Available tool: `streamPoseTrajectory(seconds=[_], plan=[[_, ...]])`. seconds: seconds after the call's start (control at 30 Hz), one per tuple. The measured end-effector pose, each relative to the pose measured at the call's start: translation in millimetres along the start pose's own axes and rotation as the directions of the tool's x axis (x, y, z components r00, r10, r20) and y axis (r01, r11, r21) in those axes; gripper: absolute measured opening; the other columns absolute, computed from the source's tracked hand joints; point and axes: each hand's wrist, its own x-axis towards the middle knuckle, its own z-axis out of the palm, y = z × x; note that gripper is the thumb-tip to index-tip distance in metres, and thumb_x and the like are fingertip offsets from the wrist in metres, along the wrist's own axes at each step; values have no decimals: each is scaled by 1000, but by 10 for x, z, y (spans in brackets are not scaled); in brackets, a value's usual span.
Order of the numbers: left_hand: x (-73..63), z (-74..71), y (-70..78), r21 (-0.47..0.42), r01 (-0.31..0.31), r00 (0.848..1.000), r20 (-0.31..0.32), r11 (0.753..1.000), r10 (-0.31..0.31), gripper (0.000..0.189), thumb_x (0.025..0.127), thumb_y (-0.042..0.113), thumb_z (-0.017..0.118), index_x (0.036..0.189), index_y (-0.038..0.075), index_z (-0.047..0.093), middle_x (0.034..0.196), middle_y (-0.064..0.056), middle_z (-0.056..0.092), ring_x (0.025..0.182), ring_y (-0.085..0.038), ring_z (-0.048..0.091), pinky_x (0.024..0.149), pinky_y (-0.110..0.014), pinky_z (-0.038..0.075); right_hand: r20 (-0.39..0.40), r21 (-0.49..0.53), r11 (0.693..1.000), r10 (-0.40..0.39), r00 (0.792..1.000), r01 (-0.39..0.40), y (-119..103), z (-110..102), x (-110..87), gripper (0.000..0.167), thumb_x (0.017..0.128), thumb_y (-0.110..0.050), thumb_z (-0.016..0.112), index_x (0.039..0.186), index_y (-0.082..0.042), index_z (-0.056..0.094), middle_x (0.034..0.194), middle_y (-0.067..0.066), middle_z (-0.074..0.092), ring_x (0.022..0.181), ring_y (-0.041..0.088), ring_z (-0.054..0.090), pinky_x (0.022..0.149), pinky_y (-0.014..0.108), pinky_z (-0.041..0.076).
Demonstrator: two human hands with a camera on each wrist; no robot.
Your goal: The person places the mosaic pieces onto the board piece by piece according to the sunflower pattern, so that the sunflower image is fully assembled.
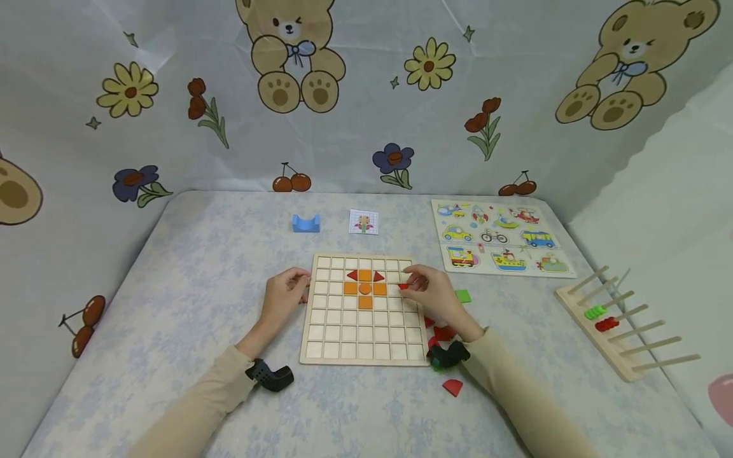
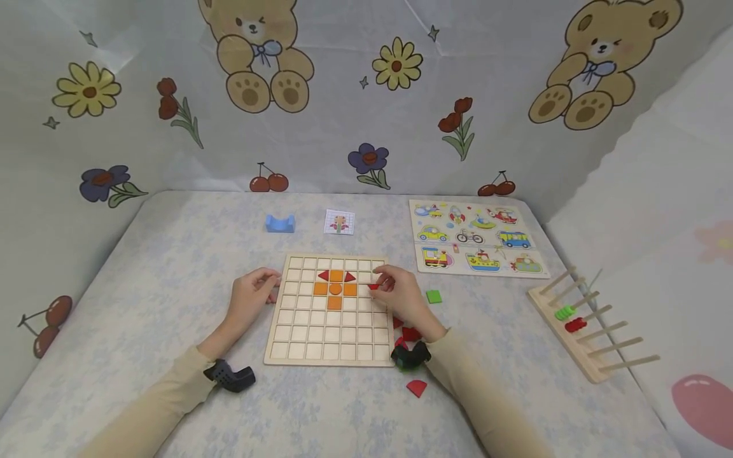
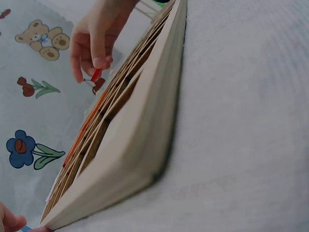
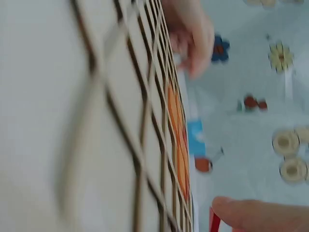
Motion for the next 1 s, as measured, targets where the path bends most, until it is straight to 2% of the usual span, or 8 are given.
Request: streamPoseTrajectory(seconds=[0.2,0.37,0.53,0.67,0.8,1.0], plan=[[27,-30,22,13,-6,1000,-6,1000,6,17,96,13,55,99,4,69,86,-15,72,50,-11,59,49,-25,51,27,57,998,-9,1000,8,-224,329,-62,39,75,-7,79,111,1,66,85,12,66,66,10,54,61,18,48],[28,-53,41,8,-4,1000,2,1000,4,18,96,14,55,99,4,69,88,-16,72,50,-11,59,49,-24,50,-5,74,995,-69,998,69,-210,491,-94,37,74,-6,80,109,0,67,86,11,65,65,9,51,61,18,47],[13,-62,50,1,4,1000,2,1000,-4,18,96,14,55,101,4,69,88,-18,72,50,-10,59,49,-24,50,-38,60,990,-123,992,125,-168,556,-113,35,74,-7,80,107,-1,68,86,10,66,66,7,50,61,19,47],[11,-47,47,-2,-4,1000,-1,1000,4,18,96,14,55,100,3,69,88,-18,72,49,-10,58,48,-24,49,-46,55,989,-134,990,137,-161,557,-116,33,73,-7,81,104,-2,69,86,9,65,66,8,50,61,19,46],[8,-26,36,-9,3,1000,0,1000,-3,18,96,15,55,99,4,69,87,-16,72,49,-11,58,48,-24,49,-6,59,990,-129,992,129,-173,496,-122,33,75,-8,80,105,-2,68,88,9,65,67,10,51,62,19,46],[-7,3,39,-3,10,1000,-4,1000,-10,17,96,13,56,99,3,70,87,-18,72,49,-11,58,48,-23,48,15,56,995,-84,996,83,-203,167,-93,28,84,-7,71,109,2,66,91,12,67,71,13,56,63,22,47]])
